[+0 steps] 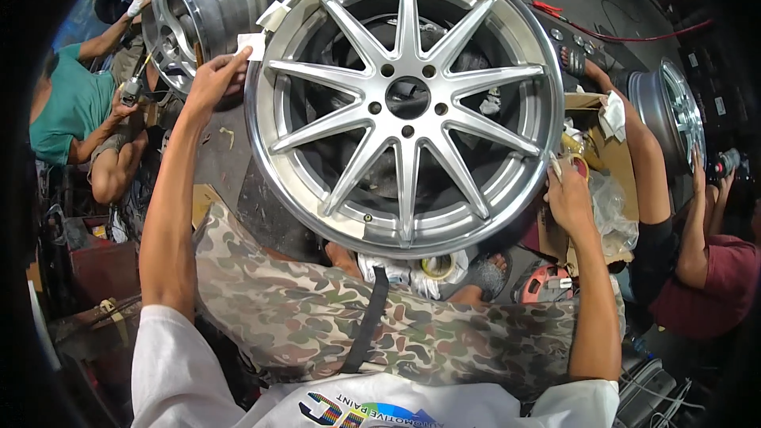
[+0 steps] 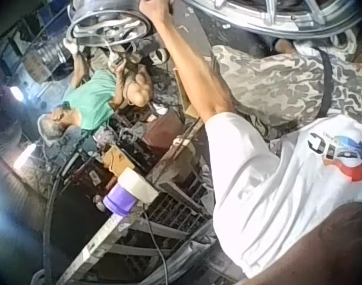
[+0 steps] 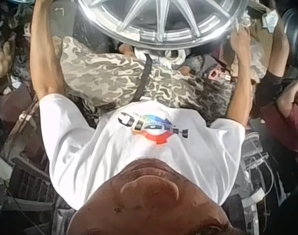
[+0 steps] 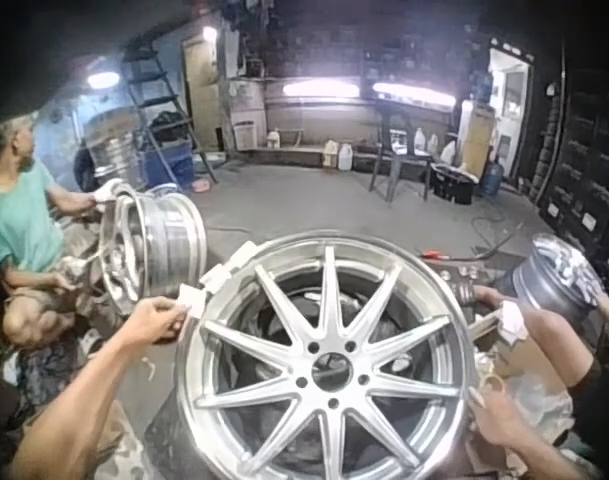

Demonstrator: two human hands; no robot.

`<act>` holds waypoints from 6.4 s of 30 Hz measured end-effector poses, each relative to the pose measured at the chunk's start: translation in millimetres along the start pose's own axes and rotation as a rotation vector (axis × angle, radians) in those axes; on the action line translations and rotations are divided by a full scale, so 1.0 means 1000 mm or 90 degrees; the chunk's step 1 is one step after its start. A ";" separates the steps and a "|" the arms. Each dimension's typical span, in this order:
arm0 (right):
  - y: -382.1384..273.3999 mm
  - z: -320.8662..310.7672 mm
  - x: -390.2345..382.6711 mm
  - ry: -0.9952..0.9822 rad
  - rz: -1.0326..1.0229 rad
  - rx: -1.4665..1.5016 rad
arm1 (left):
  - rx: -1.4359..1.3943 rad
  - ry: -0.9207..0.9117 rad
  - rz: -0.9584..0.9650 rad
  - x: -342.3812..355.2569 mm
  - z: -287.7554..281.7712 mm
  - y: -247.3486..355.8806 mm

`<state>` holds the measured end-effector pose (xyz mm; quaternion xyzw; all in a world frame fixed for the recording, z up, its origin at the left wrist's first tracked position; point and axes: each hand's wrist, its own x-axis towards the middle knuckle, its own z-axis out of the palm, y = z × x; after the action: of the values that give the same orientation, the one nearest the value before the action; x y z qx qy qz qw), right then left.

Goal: Masking the outer edge of a car wheel rim and applying filler compound.

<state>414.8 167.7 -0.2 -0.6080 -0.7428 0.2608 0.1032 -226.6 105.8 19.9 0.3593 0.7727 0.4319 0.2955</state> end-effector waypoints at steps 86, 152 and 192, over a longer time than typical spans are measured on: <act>-0.159 0.161 -0.117 -0.244 -0.249 0.003 | 0.661 -0.663 0.549 -0.233 0.131 -0.013; -0.193 0.154 -0.101 -0.342 -0.272 -0.185 | 0.424 -0.653 0.458 -0.224 0.135 -0.006; -0.161 0.170 -0.132 -0.134 -0.313 0.242 | 0.828 -0.714 0.434 -0.303 0.115 0.041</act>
<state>230.2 -23.5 -39.2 -0.3497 -0.8119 0.4238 0.1974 45.5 -73.0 48.1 0.8193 0.4593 -0.2606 0.2235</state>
